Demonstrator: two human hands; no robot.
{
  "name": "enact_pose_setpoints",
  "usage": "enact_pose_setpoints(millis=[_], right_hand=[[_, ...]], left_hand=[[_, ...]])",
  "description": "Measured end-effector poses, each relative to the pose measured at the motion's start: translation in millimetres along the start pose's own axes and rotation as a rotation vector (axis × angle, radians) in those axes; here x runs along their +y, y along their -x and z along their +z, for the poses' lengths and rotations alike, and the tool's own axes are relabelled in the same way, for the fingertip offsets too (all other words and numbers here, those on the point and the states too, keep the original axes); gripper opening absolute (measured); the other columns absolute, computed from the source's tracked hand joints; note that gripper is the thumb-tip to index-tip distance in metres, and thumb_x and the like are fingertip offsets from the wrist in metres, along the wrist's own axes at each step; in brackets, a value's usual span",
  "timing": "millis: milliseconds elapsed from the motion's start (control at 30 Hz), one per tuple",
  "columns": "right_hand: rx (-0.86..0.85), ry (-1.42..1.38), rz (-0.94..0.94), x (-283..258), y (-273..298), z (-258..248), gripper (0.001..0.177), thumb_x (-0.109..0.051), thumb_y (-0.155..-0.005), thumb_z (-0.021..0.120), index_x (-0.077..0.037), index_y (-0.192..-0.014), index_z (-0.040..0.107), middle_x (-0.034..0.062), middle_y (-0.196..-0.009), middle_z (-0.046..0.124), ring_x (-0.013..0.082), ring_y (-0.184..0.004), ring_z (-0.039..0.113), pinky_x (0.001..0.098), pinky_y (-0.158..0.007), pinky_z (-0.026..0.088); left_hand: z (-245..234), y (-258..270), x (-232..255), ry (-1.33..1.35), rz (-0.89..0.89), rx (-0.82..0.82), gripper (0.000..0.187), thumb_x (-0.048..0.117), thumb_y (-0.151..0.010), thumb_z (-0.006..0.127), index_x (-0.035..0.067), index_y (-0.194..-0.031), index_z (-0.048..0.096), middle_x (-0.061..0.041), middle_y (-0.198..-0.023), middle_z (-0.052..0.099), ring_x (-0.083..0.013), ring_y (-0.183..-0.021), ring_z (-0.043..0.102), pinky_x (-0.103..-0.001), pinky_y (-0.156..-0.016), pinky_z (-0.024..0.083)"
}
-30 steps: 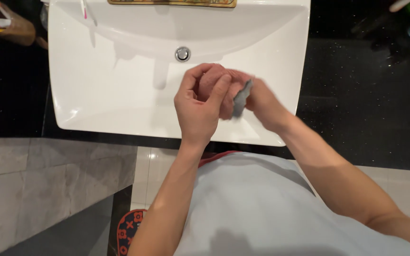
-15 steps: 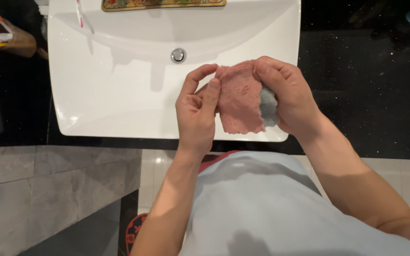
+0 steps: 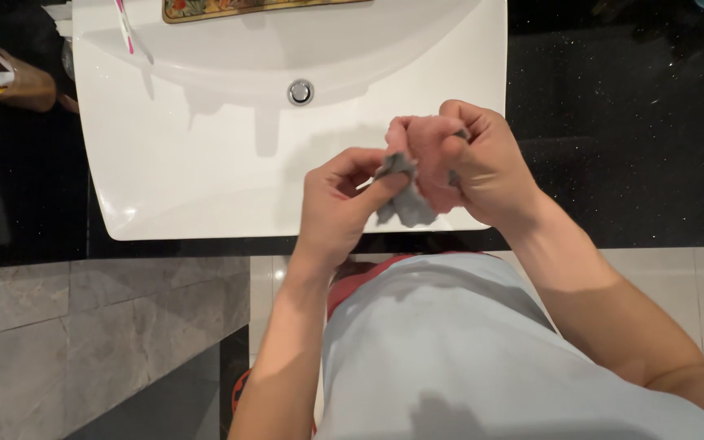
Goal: Cleaning a bathroom sink using a cloth and a toothbrush to scrub various areas.
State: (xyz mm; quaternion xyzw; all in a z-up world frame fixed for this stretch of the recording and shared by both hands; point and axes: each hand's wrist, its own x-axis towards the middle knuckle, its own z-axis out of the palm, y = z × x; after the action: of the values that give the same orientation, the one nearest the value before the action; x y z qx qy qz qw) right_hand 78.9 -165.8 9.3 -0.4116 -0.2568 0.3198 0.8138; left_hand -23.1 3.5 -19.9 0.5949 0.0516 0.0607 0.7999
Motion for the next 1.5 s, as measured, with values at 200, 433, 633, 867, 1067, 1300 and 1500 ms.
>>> enact_pose_setpoints(millis=[200,433,633,867,1067,1300,1500], right_hand=[[0.104,-0.082,0.079,37,5,-59,0.055,-0.061,-0.088,0.077,-0.013,-0.089,0.050,-0.0029,-0.080,0.057,0.0079,-0.077,0.058,0.0282,-0.058,0.051],[0.295,-0.112,0.238,29,-2,-46,0.031,-0.014,-0.085,0.077,-0.026,-0.110,0.064,-0.0013,-0.092,0.061,0.0095,-0.077,0.063,0.0273,-0.057,0.054],[-0.199,-0.183,0.072,3,15,-64,0.030,0.012,-0.092,0.067,-0.006,-0.115,0.076,0.0144,-0.102,0.069,0.0178,-0.081,0.064,0.0272,-0.060,0.050],[-0.165,-0.003,-0.058,29,-16,-65,0.014,-0.002,-0.097,0.069,-0.011,-0.107,0.072,0.0024,-0.090,0.068,0.0172,-0.085,0.064,0.0308,-0.079,0.053],[0.325,-0.214,0.497,98,-12,-59,0.043,-0.010,-0.093,0.052,-0.002,-0.136,0.056,0.0007,-0.102,0.068,0.0130,-0.101,0.063,0.0321,-0.098,0.051],[0.505,-0.136,0.566,121,40,-95,0.050,-0.008,-0.097,0.058,-0.010,-0.147,0.053,0.0049,-0.104,0.056,0.0159,-0.099,0.051,0.0352,-0.094,0.040],[0.261,-0.141,0.094,80,33,-81,0.031,0.006,-0.090,0.059,-0.001,-0.120,0.063,0.0074,-0.114,0.066,0.0184,-0.107,0.064,0.0366,-0.101,0.055]], left_hand=[[-38,5,-23,0.507,-0.040,0.103,0.033,0.028,-0.102,0.072,0.003,-0.119,0.060,-0.005,-0.111,0.072,-0.0179,-0.099,0.072,-0.039,-0.089,0.060],[-36,15,3,0.838,-0.214,0.209,0.067,0.047,-0.082,0.067,0.004,-0.131,0.054,-0.011,-0.121,0.070,-0.0219,-0.109,0.073,-0.038,-0.091,0.063],[-41,23,37,0.512,0.180,-0.204,0.050,0.012,-0.094,0.082,0.020,-0.134,0.053,-0.008,-0.103,0.061,-0.0148,-0.091,0.061,-0.030,-0.078,0.056],[-66,-5,-14,-0.007,0.317,-0.054,0.005,0.009,-0.099,0.070,0.013,-0.100,0.066,-0.007,-0.092,0.061,-0.0183,-0.086,0.064,-0.044,-0.085,0.057],[-62,-17,-99,0.734,-0.270,0.503,0.022,0.026,-0.100,0.057,0.013,-0.117,0.064,0.002,-0.099,0.068,-0.0167,-0.098,0.066,-0.042,-0.095,0.053],[-86,22,-132,0.535,-0.228,0.375,0.034,0.003,-0.102,0.058,0.001,-0.136,0.056,-0.008,-0.126,0.067,-0.0196,-0.117,0.064,-0.038,-0.107,0.050],[-70,10,-53,0.088,0.002,0.155,0.048,-0.007,-0.094,0.061,-0.001,-0.140,0.048,-0.012,-0.120,0.072,-0.0159,-0.114,0.067,-0.032,-0.104,0.051]])
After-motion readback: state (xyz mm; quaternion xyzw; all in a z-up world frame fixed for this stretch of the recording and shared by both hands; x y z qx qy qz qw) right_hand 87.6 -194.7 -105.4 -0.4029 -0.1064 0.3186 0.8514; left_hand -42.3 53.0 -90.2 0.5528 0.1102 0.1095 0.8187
